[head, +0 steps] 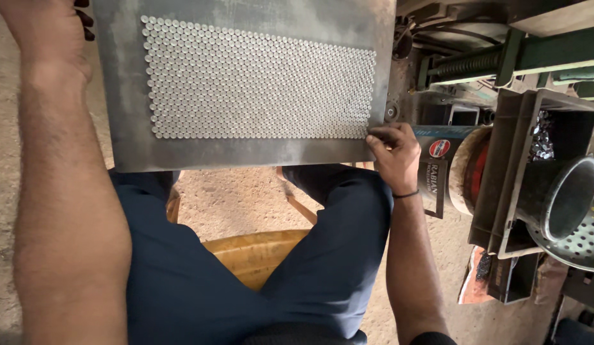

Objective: The person sits on a chair with a perforated metal tray on their lap, scoops small metal discs from a nearby container, and places them one by one into the tray holes, filling the grid row by row until the tray surface is fully covered with discs.

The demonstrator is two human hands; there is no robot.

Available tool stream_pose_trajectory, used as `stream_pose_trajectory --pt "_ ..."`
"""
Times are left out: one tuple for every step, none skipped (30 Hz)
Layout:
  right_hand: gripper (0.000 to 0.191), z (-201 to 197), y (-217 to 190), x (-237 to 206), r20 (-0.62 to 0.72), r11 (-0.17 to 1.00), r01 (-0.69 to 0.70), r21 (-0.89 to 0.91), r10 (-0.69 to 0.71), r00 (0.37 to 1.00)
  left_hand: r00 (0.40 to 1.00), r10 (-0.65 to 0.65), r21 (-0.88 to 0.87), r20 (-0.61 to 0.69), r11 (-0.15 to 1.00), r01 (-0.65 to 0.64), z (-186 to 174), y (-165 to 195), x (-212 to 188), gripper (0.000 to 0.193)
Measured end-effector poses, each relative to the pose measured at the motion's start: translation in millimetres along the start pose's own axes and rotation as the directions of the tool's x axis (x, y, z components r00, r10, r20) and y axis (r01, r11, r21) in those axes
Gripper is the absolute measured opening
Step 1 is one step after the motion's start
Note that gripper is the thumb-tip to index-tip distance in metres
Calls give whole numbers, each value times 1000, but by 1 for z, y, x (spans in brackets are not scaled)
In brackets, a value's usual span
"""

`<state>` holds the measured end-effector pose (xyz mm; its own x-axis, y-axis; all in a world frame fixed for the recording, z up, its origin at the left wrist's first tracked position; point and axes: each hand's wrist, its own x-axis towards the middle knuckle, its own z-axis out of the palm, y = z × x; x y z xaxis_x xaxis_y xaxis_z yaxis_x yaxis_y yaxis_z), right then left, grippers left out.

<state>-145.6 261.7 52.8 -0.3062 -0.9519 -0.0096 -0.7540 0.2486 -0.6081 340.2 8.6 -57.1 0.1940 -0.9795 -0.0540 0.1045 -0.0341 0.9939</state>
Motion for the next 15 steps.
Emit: stream_pose_trajectory --pt "19 0 -1 0 -1 1000 -2 8 2 1000 999 31 0 18 1000 -31 0 0 0 17" --pt "19 0 -2 -1 -2 1000 -5 16 5 1000 997 61 -1 38 998 -61 0 0 0 15" --pt "19 0 -3 -1 -2 999 0 34 0 1000 998 55 2 33 998 -55 0 1 0 16" --pt "19 -1 -4 -1 -1 999 6 52 -6 1000 998 49 4 28 999 -49 0 2 -1 17" --pt "19 -1 -5 -2 -2 997 12 70 -12 1000 1000 6 8 2 1000 -6 0 4 -1 20" --pt "22 -2 -7 -3 -7 999 20 38 -20 1000 999 -37 10 -24 999 37 1 5 -1 23" --pt "24 -2 -9 -4 -10 1000 29 7 -29 1000 1000 -30 2 -8 1000 30 1 6 -2 21" --pt "27 -2 -11 -5 -12 999 39 -24 -39 999 1000 -23 -4 7 1000 23 1 6 -3 20" --pt "29 -1 -13 -5 -9 998 39 -50 -39 999 1000 -17 -11 23 1000 17 1 6 -3 18" --pt "31 1 -15 -6 -8 996 39 -77 -39 999 1000 -8 23 21 1000 8 -1 5 -4 17" --pt "33 2 -16 -6 -7 994 37 -104 -38 999 1000 0 56 21 998 -1 -2 3 -6 15" --pt "32 3 -17 -7 -24 993 50 -104 -53 998 1000 7 89 22 996 -9 -3 1 -7 14" --pt "31 4 -18 -6 -42 992 64 -105 -69 997 999 31 79 42 996 -34 -4 -1 -6 14" --pt "30 5 -19 -6 -58 991 78 -105 -85 995 997 55 67 60 996 -59 -5 -2 -5 15" --pt "29 6 -19 -6 -66 993 80 -91 -86 994 994 85 54 70 995 -89 -5 -3 -5 14"
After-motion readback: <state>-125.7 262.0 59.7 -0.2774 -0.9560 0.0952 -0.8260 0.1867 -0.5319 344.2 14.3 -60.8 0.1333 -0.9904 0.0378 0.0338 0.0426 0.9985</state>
